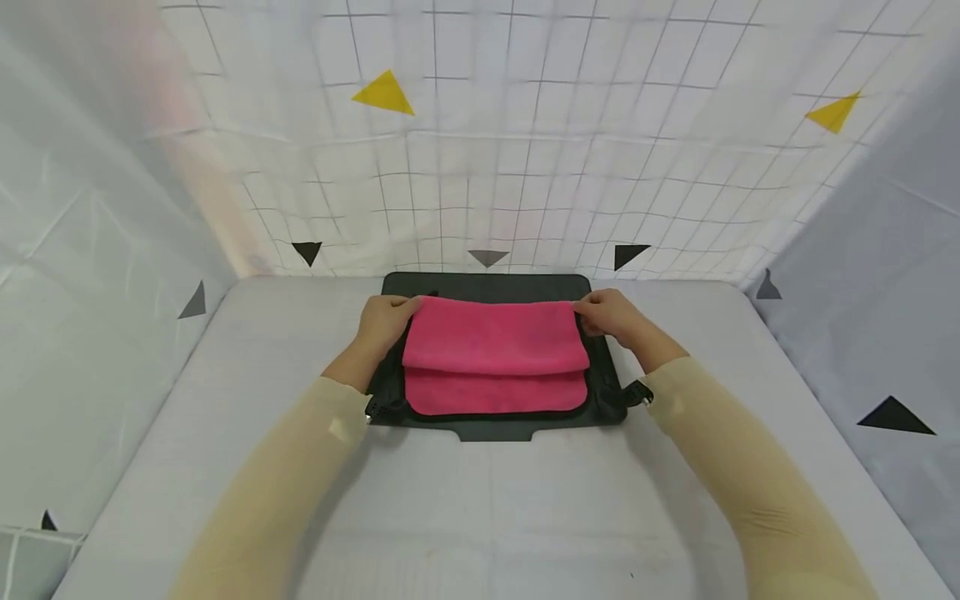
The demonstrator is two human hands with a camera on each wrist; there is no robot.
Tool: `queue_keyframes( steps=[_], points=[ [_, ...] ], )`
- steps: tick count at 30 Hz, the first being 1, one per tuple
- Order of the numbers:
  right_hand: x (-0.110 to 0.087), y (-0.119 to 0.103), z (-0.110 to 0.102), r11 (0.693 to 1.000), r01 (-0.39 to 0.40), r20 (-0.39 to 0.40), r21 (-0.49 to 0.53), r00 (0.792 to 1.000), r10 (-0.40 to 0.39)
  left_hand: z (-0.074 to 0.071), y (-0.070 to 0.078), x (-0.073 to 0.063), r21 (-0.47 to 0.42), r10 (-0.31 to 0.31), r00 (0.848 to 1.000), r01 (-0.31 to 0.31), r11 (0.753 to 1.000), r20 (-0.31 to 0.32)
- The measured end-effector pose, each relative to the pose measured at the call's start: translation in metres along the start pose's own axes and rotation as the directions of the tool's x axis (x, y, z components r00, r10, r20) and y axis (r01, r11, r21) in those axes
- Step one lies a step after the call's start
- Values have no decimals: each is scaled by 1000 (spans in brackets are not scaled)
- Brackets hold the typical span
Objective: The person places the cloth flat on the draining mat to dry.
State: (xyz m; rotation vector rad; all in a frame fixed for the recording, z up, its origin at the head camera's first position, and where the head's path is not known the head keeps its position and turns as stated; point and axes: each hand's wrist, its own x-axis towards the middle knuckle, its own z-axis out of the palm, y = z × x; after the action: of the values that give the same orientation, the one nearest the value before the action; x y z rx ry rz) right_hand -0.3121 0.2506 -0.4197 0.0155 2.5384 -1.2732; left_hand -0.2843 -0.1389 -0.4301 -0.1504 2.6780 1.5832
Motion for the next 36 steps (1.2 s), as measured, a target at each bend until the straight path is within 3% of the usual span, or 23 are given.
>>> queue_keyframes(
  steps=[7, 13, 17, 24, 32, 36],
  points=[
    [4, -12, -9, 994, 99, -54, 49, 994, -96, -7, 9, 4, -148, 41, 997, -51, 988, -71],
    [17, -20, -11, 985, 126, -140, 115, 984, -109, -5, 8, 12, -151, 81, 985, -105, 983, -154],
    [29, -19, -4, 988, 99, -156, 121, 984, -80, 3, -1, 20, -124, 33, 982, -56, 991, -184],
    [41, -7, 9, 998, 51, -161, 20, 986, -48, 15, -14, 31, -3, -50, 987, 50, 999, -153],
    [51, -2, 14, 991, -4, -163, -136, 987, -19, 18, -1, 36, 148, -111, 989, 124, 981, -93],
    [57, -9, 13, 988, -65, -152, -138, 987, 44, 18, 5, 41, 165, -141, 986, 155, 974, -95]
  ],
)
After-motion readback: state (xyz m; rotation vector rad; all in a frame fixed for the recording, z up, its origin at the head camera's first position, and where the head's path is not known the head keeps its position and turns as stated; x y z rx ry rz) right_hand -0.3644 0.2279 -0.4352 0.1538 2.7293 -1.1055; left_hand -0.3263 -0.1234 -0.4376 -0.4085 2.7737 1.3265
